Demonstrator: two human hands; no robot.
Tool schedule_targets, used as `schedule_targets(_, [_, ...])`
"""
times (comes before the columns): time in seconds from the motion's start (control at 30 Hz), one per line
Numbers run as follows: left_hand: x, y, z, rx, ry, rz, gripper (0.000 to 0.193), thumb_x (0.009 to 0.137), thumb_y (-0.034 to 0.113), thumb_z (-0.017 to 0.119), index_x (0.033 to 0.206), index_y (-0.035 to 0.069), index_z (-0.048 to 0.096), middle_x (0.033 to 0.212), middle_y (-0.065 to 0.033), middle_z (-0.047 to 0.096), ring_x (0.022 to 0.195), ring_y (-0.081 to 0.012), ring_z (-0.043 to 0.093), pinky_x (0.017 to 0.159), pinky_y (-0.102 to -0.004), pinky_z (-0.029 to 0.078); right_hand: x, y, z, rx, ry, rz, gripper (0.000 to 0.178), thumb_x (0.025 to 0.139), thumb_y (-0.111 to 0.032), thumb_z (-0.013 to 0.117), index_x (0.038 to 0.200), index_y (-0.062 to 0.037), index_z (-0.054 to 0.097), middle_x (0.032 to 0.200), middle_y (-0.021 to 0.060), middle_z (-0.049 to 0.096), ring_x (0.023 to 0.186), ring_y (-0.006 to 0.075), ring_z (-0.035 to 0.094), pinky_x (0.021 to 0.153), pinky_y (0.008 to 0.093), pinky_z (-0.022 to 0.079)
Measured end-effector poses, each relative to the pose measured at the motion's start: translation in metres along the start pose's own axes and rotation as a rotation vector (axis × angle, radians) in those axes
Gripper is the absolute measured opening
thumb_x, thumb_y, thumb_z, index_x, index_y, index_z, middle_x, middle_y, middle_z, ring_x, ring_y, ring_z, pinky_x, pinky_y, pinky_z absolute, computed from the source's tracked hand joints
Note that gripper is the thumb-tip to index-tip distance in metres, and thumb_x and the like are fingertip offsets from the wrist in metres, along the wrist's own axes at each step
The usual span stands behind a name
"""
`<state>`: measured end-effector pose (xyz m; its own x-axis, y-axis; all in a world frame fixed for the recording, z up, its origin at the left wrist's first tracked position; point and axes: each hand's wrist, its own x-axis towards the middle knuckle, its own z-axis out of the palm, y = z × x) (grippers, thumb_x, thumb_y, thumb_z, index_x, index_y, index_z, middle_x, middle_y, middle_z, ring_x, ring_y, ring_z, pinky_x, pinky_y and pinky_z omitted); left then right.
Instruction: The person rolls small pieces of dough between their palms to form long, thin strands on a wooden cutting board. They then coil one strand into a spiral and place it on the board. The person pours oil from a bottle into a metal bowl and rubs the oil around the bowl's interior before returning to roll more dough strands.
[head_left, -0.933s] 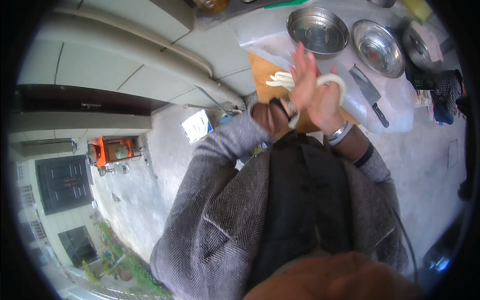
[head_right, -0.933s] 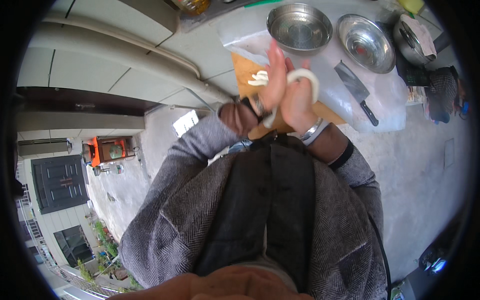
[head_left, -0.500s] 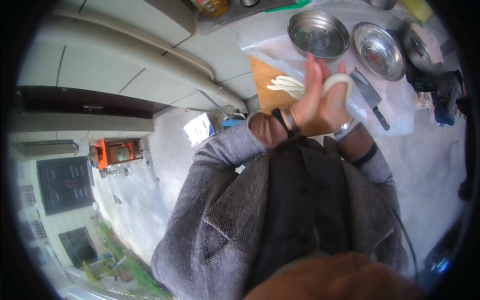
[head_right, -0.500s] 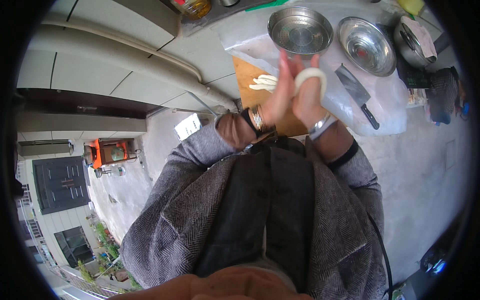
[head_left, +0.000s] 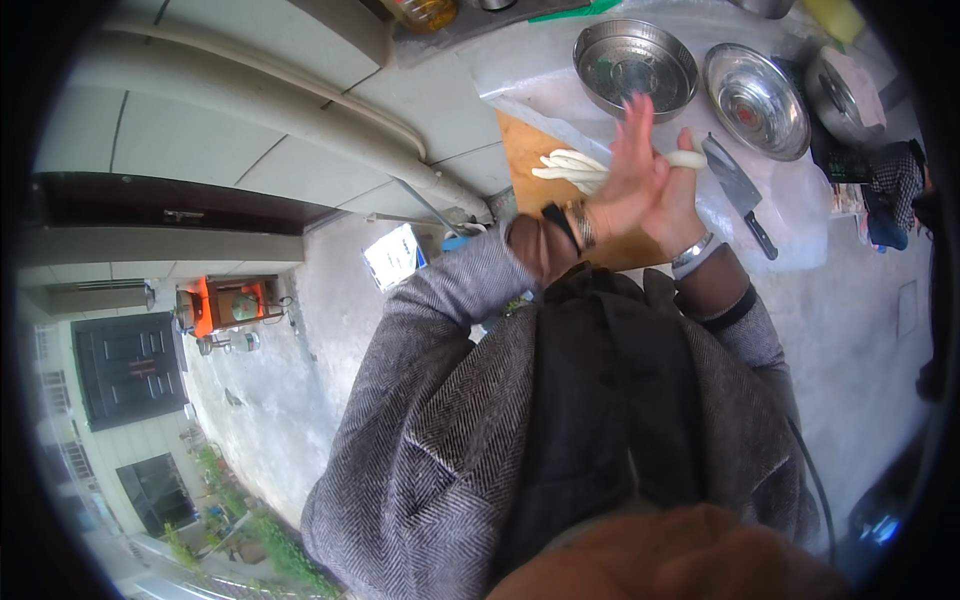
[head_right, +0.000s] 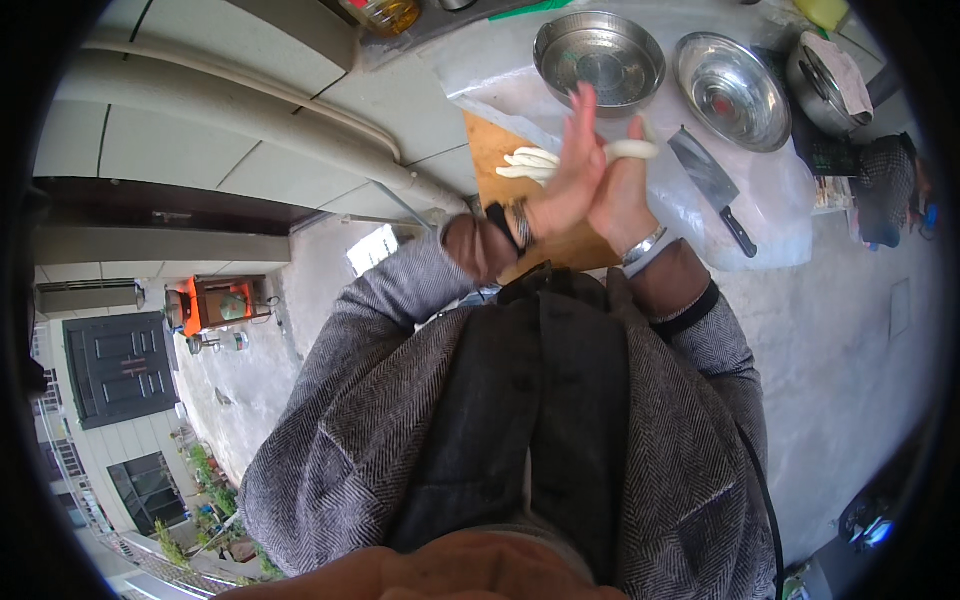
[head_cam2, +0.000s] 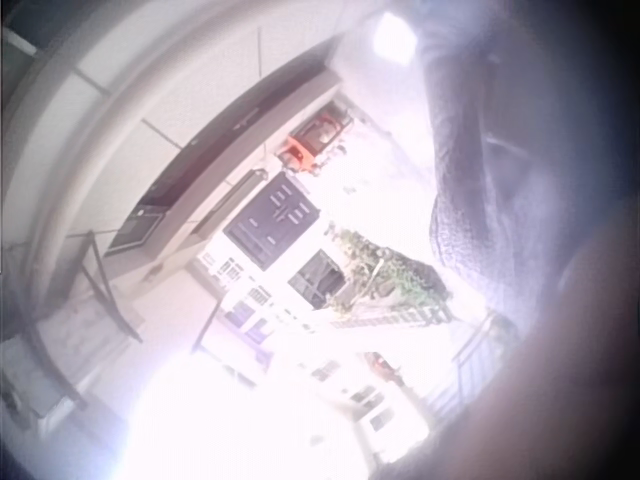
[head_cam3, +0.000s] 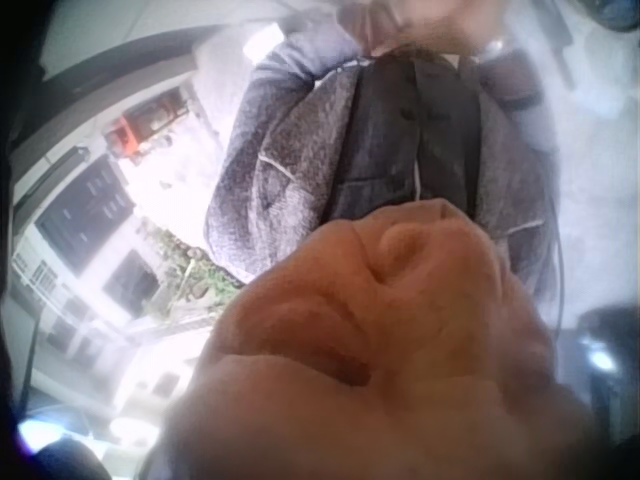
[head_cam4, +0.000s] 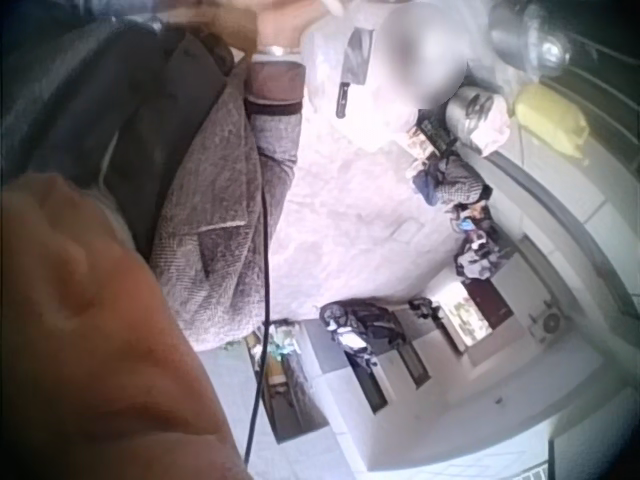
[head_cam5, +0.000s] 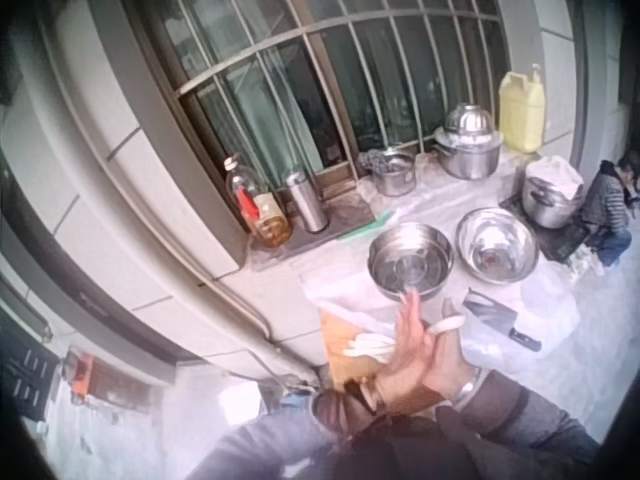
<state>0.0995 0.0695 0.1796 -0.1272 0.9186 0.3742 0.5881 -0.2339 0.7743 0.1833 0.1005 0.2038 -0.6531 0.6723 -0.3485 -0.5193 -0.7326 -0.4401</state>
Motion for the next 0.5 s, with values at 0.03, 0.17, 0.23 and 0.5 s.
schedule_targets(0.03, [0.001, -0.004, 0.000, 0.107, 0.104, 0.066, 0.079, 0.103, 0.046, 0.029, 0.154, -0.004, -0.003, 0.161, -0.0296, -0.002, 0.150, -0.0428, -0.006, 0.120, -0.0508, -0.006, 0.000, 0.003, -0.002, 0.055, -0.020, 0.082, 0.083, 0.098, -0.068, 0.033, 0.150, -0.0034, 0.032, 0.155, 0.0100, 0.036, 0.143, 0.0236, 0.033, 0.118, 0.0374, 0.024])
schedule_targets(0.17, [0.004, -0.015, 0.001, -0.028, 0.144, -0.151, 0.079, 0.103, 0.052, 0.025, 0.156, 0.004, -0.008, 0.162, -0.0274, -0.004, 0.150, -0.0396, -0.011, 0.120, -0.0524, -0.003, 0.006, 0.010, -0.008, -0.033, -0.105, -0.057, 0.087, 0.097, -0.070, 0.025, 0.150, -0.0010, 0.030, 0.154, 0.0141, 0.036, 0.144, 0.0256, 0.031, 0.120, 0.0407, 0.021])
schedule_targets(0.23, [0.005, -0.017, 0.001, -0.340, -0.053, -0.373, 0.082, 0.103, 0.059, 0.019, 0.155, 0.003, -0.012, 0.164, -0.0194, -0.007, 0.151, -0.0342, -0.010, 0.121, -0.0441, -0.001, 0.011, 0.008, -0.011, 0.019, -0.063, -0.046, 0.089, 0.096, -0.071, 0.022, 0.151, -0.0008, 0.029, 0.152, 0.0157, 0.038, 0.143, 0.0277, 0.032, 0.119, 0.0440, 0.021])
schedule_targets(0.5, [0.008, 0.001, -0.026, -0.273, 0.038, -0.366, 0.080, 0.102, 0.061, 0.016, 0.157, 0.006, -0.008, 0.163, -0.0244, -0.004, 0.151, -0.0380, -0.011, 0.120, -0.0459, -0.004, 0.017, -0.016, -0.007, 0.266, -0.134, 0.224, 0.092, 0.094, -0.075, 0.024, 0.148, -0.0014, 0.033, 0.150, 0.0174, 0.039, 0.138, 0.0313, 0.038, 0.117, 0.0464, 0.024])
